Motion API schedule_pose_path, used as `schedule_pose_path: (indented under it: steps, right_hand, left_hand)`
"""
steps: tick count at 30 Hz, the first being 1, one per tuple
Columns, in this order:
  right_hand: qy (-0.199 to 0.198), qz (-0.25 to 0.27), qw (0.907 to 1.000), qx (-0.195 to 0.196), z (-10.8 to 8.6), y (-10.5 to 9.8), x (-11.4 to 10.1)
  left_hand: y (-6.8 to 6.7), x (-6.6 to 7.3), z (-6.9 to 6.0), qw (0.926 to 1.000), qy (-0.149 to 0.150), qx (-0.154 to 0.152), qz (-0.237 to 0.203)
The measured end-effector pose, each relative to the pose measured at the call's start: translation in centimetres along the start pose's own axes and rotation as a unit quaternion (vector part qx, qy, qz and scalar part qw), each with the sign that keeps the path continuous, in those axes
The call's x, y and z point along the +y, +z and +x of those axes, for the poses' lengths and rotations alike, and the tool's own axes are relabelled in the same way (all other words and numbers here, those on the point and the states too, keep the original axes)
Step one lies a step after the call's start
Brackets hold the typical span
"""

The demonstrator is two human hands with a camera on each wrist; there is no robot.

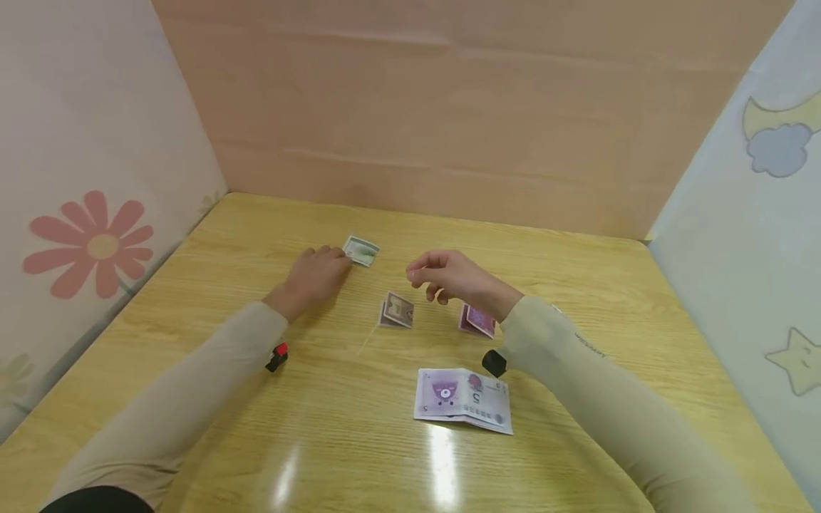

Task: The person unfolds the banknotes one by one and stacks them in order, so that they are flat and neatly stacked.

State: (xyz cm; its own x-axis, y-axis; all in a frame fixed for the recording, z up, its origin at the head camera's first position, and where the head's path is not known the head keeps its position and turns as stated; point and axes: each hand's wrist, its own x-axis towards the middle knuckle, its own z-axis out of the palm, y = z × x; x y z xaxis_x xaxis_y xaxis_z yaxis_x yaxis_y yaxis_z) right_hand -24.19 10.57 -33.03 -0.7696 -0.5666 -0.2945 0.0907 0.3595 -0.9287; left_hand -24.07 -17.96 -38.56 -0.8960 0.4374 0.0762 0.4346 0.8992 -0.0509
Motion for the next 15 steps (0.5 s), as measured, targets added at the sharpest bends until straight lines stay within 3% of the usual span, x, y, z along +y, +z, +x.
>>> schedule_pose_path:
  steps: [8,15]
  right_hand:
    - [0.024,0.001,0.9997,0.001,3.8,-0.1,-0.5]
    - [0.057,-0.019,0.9979,0.026,6.6,-0.7,-0.8]
  left_hand:
    - [0.3,1.2,-0.1,0.9992,-0.003,-0.039,0.003]
    - [0.5,1.8,0.1,0.9984,-0.01,-0.051,-0.021]
